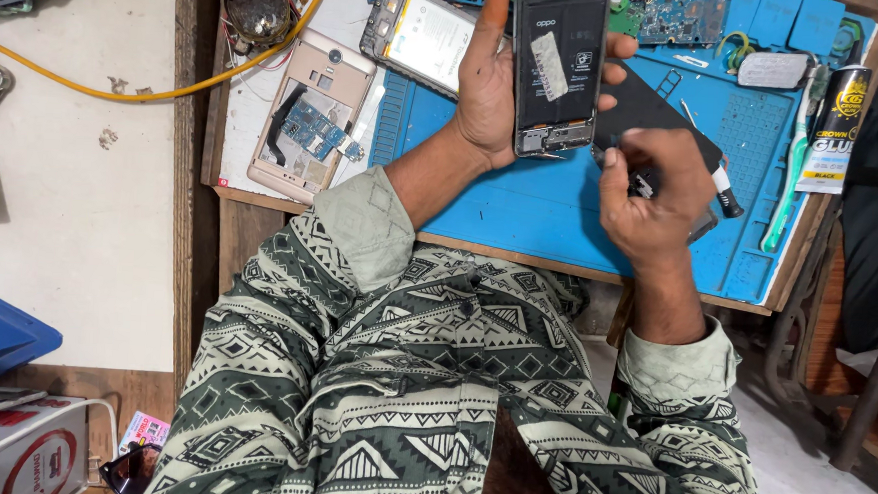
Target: The person repairs a smartphone at a workbench, using a screwdriver to unscrew and pry open the phone's back cover and internal components. They handle the battery, mid-frame, and small screws, then align the cover and press it back onto the phone body.
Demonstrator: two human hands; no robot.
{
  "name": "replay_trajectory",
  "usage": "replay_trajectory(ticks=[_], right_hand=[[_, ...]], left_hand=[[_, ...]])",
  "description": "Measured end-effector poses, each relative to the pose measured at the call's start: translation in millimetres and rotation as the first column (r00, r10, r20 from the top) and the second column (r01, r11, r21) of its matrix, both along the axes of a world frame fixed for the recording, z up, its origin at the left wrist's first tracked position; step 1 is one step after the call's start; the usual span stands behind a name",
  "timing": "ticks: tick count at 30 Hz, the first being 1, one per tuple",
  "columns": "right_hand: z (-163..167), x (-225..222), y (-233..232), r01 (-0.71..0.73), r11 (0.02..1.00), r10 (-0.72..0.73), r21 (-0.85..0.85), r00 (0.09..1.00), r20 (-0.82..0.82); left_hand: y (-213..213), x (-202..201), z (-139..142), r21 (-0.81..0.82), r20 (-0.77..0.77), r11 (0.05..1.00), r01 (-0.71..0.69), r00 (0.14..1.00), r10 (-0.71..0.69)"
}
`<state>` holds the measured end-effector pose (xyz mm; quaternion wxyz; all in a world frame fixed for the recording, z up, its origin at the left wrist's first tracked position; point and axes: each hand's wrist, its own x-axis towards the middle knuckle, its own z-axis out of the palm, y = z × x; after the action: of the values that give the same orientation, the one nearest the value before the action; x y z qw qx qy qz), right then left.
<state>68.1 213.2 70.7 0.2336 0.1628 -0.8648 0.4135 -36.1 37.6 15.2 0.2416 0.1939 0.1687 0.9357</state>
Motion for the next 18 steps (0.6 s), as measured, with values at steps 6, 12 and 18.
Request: replay_trajectory(ticks=[6, 12, 18], right_hand=[[-5.3, -1.3, -0.8, -0.020, 0.980, 0.023, 0.200, 1.000, -0.013], [6.5, -11.3, -6.9, -0.032, 0.968, 0.050, 0.250, 0.997, -0.064], [13.0, -13.8, -11.3, 0.001, 0.972, 0.017, 0.234, 0.997, -0.074]], left_hand=[[-2.6, 1.7, 3.5, 0.032, 0.002, 0.999, 0.005, 1.000, -0.005], [3.3, -0.4, 12.1, 0.090, 0.112, 0.996, 0.024, 0.993, -0.034], [4.0, -3.9, 13.8, 0.033, 0.070, 0.999, 0.004, 0.998, -0.006]])
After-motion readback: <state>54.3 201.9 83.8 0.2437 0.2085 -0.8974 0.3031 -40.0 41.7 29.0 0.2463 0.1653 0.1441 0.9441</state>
